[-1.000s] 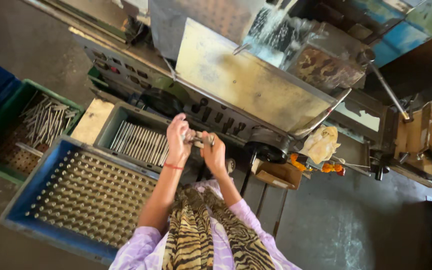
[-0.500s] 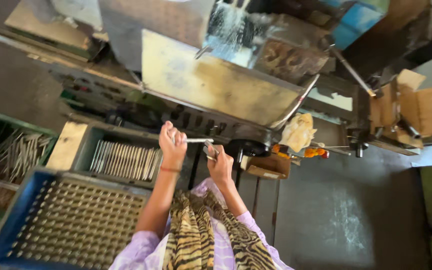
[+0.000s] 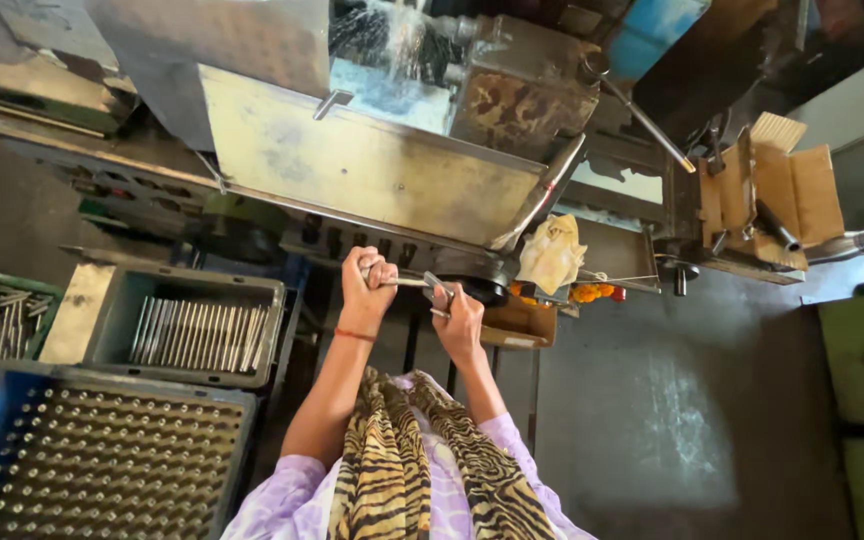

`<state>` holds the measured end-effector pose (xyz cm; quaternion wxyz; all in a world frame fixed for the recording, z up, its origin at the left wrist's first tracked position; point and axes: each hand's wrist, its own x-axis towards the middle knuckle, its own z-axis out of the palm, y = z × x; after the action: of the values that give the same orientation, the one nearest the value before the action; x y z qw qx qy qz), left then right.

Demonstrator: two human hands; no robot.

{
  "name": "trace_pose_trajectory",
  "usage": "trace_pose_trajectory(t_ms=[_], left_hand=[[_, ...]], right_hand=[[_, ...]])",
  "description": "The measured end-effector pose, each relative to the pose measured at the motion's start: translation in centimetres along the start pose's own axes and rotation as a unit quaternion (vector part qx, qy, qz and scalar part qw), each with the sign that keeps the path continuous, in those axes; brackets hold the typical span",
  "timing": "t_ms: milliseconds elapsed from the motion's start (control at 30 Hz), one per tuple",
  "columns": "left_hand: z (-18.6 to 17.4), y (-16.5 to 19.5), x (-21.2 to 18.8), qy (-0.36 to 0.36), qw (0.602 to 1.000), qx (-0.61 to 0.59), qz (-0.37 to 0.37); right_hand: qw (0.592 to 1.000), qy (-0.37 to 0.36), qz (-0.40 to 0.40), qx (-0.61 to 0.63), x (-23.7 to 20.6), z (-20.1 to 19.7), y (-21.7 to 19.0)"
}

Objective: The person repeatedly picks up metal rods from a tray, inserts them into a grinding machine, and operates a lever to grind the rod ends. After each cycle, the person removes the rod and places it into a collection tray. The process is repeated continuously throughout the clip.

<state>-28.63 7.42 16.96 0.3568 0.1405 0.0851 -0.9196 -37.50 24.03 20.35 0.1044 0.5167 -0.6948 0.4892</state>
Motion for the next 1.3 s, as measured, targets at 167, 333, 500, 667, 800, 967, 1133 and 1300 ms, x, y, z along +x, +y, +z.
trace_pose_trajectory(t_ms=[167,333,500,667,800,967,1133,1300], left_hand=[[-0.7,-0.9,0.9,0.037,0.996,0.032,0.074],[1.7,-2.9,-1.6,0.051,0.987,0.066,0.137],[2.7,-5.0,-5.2,-0.088,0.948,0.256,0.166],[2.5,-3.7,-6.1,-0.216,0.9,0.37,0.077],[2.2,-2.9,-5.4,-0.126,0.948,0.274,0.106],[2.1,-0.6,-3.8,0.048,0.998,0.029,0.038],[2.9,1.9,-5.6,-0.068,0.981,0.134,0.121],[3.6,2.6,-7.5,-0.078,0.975,0.163,0.132]], right_hand=[[0.912,-0.005,0.319,0.26,-0.2,-1.0,0.1],[0.99,-0.02,0.132,0.044,0.2,-1.2,-1.4],[0.98,-0.073,0.183,-0.012,0.7,-0.7,-2.7],[0.97,-0.081,0.226,0.028,0.5,-0.4,-2.7],[0.914,-0.145,0.33,0.184,0.3,0.5,-2.3],[0.967,-0.069,0.196,0.15,-0.5,1.3,-3.0],[0.935,-0.062,0.288,0.198,-0.3,1.1,-4.2],[0.972,-0.075,0.22,-0.026,0.8,2.9,-5.3]])
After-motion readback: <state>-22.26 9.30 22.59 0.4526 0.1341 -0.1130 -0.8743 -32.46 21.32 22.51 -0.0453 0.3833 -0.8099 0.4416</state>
